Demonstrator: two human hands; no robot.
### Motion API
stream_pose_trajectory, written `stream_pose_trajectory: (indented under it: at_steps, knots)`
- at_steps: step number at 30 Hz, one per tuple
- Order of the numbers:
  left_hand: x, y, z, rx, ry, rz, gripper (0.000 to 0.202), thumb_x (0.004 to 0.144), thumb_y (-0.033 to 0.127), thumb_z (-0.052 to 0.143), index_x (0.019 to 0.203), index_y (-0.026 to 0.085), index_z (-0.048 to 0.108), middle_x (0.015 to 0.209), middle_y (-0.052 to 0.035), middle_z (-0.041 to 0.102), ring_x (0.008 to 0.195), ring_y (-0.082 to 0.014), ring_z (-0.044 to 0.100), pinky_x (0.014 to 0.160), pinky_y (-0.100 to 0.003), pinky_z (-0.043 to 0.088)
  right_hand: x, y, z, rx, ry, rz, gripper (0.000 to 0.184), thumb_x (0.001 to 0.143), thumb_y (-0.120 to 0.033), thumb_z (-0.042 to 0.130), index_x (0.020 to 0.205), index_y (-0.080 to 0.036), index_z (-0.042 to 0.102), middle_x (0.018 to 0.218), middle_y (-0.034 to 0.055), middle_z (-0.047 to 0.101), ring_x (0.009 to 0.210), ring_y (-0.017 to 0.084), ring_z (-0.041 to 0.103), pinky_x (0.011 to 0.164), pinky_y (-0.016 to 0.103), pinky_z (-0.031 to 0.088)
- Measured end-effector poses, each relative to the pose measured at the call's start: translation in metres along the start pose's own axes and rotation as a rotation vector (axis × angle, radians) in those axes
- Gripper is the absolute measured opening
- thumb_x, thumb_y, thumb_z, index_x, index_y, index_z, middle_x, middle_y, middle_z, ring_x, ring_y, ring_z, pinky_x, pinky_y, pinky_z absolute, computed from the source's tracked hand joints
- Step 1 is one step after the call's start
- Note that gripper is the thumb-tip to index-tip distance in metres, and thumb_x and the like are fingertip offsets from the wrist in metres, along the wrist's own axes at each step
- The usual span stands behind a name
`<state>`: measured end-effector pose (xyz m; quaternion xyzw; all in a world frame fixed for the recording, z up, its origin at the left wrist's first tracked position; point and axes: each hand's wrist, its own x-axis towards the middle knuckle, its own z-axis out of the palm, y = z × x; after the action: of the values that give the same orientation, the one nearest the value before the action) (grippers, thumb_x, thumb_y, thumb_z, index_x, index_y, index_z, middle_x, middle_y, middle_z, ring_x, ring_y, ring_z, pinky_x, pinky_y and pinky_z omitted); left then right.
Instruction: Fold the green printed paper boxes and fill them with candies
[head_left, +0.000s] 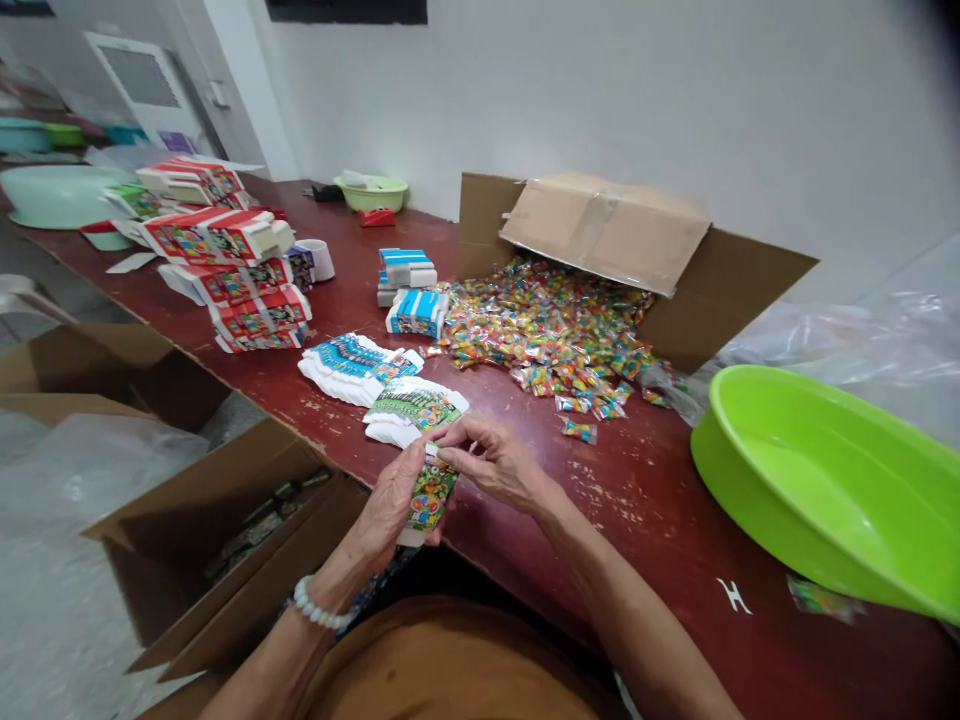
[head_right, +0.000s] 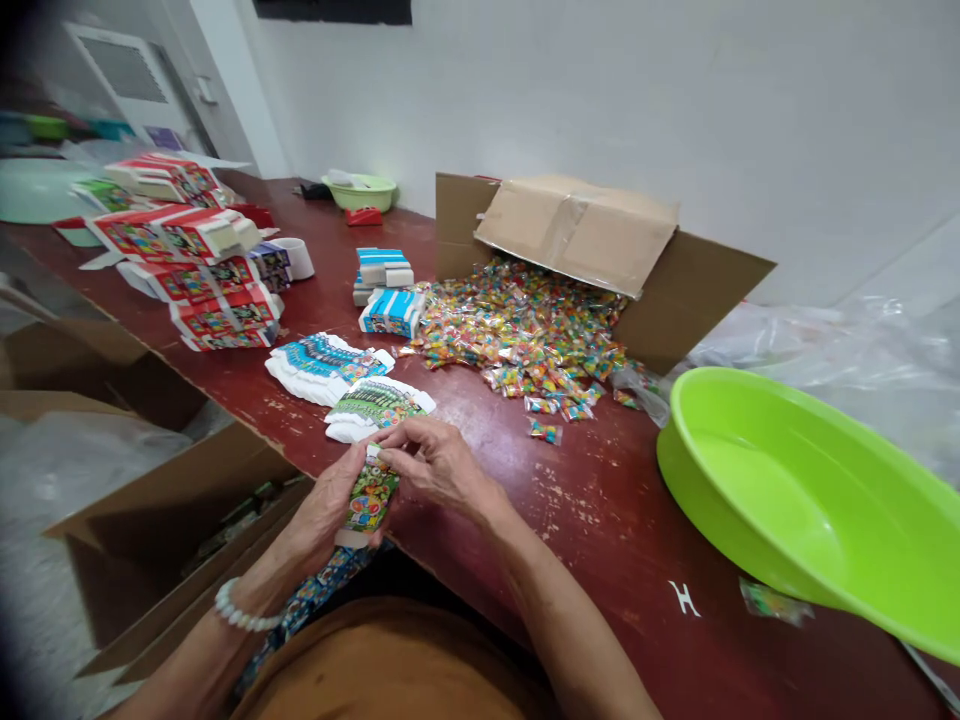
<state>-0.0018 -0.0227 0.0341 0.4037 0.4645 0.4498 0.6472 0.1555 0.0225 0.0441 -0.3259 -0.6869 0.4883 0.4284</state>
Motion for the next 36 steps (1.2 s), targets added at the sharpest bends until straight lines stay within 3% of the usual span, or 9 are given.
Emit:
stream_pose_trajectory:
  at_steps: [3, 6, 11, 16, 18, 21, 25, 31, 36]
  knots:
    - [0.003, 0.002, -0.001, 0.057, -0.016, 0.007, 0.076, 0.086, 0.067, 0.053, 0.147, 0.022, 0.047, 0.061, -0.0018, 0.065, 0.037, -0.0142, 0.051, 0.036, -0.024, 0.041, 0.002, 0.005, 0.001, -0.084, 0.080, 0.026, 0.014, 0.079, -0.029, 0.069, 0.071, -0.019, 0.066, 0.077, 0.0005, 0.070, 0.066, 0.013, 0.056, 0.059, 0.025, 0.041]
    - [0.005, 0.005, -0.004, 0.116, -0.030, 0.004, 0.077, 0.086, 0.066, 0.053, 0.148, 0.021, 0.046, 0.058, -0.0010, 0.062, 0.036, -0.0145, 0.050, 0.035, -0.024, 0.041, 0.006, 0.012, 0.002, 0.081, 0.101, 0.111, 0.018, 0.076, -0.034, 0.073, 0.070, -0.018, 0.065, 0.066, -0.0018, 0.063, 0.058, 0.011, 0.051, 0.058, 0.025, 0.041]
    - [0.003, 0.006, -0.007, 0.143, -0.052, -0.011, 0.071, 0.089, 0.063, 0.050, 0.148, 0.024, 0.046, 0.064, -0.0014, 0.063, 0.038, -0.0125, 0.050, 0.036, -0.022, 0.042, 0.004, 0.014, -0.005, 0.181, -0.069, 0.150, 0.026, 0.075, -0.044, 0.074, 0.074, -0.018, 0.068, 0.073, 0.0001, 0.064, 0.064, 0.013, 0.054, 0.062, 0.026, 0.043]
    - [0.006, 0.000, -0.008, 0.133, -0.061, -0.031, 0.070, 0.090, 0.062, 0.051, 0.148, 0.025, 0.045, 0.063, -0.0002, 0.062, 0.038, -0.0121, 0.051, 0.036, -0.021, 0.043, -0.001, 0.016, -0.004, -0.066, 0.051, 0.081, 0.014, 0.079, -0.032, 0.070, 0.077, -0.018, 0.070, 0.071, -0.0011, 0.064, 0.060, 0.011, 0.051, 0.059, 0.024, 0.039]
    - [0.007, -0.001, -0.009, 0.120, -0.065, -0.031, 0.070, 0.090, 0.064, 0.049, 0.149, 0.025, 0.045, 0.061, -0.0003, 0.062, 0.037, -0.0125, 0.050, 0.035, -0.022, 0.042, 0.000, 0.018, -0.002, 0.042, 0.048, 0.087, 0.015, 0.079, -0.033, 0.070, 0.079, -0.018, 0.071, 0.079, 0.0010, 0.068, 0.067, 0.013, 0.056, 0.064, 0.025, 0.043]
    - [0.008, -0.003, -0.010, 0.116, -0.079, -0.052, 0.073, 0.088, 0.066, 0.050, 0.149, 0.025, 0.045, 0.061, -0.0019, 0.064, 0.036, -0.0134, 0.052, 0.034, -0.021, 0.040, 0.002, 0.019, -0.004, 0.237, -0.059, 0.106, 0.017, 0.077, -0.035, 0.073, 0.079, -0.018, 0.071, 0.090, 0.0034, 0.072, 0.078, 0.015, 0.063, 0.072, 0.027, 0.048]
    - [0.009, -0.004, -0.010, 0.121, -0.102, -0.089, 0.077, 0.086, 0.067, 0.053, 0.150, 0.025, 0.043, 0.062, -0.0022, 0.066, 0.037, -0.0143, 0.054, 0.035, -0.022, 0.041, 0.004, 0.019, -0.009, 0.195, -0.152, 0.078, 0.020, 0.076, -0.038, 0.075, 0.075, -0.018, 0.073, 0.091, 0.0042, 0.072, 0.082, 0.017, 0.064, 0.074, 0.027, 0.049]
    - [0.009, -0.001, -0.003, 0.008, 0.037, -0.051, 0.078, 0.086, 0.069, 0.051, 0.151, 0.027, 0.040, 0.061, 0.0004, 0.062, 0.036, -0.0147, 0.054, 0.035, -0.023, 0.041, -0.006, 0.027, 0.003, 0.270, 0.156, 0.197, 0.028, 0.075, -0.045, 0.077, 0.081, -0.018, 0.073, 0.078, 0.0009, 0.069, 0.070, 0.014, 0.059, 0.071, 0.027, 0.048]
    - [0.008, -0.005, -0.005, 0.077, 0.048, -0.031, 0.076, 0.086, 0.069, 0.051, 0.148, 0.025, 0.045, 0.062, 0.0001, 0.062, 0.037, -0.0133, 0.053, 0.036, -0.022, 0.042, -0.013, 0.028, 0.003, 0.119, 0.098, 0.102, 0.024, 0.082, -0.041, 0.071, 0.078, -0.017, 0.069, 0.074, 0.0002, 0.065, 0.068, 0.013, 0.056, 0.068, 0.027, 0.045]
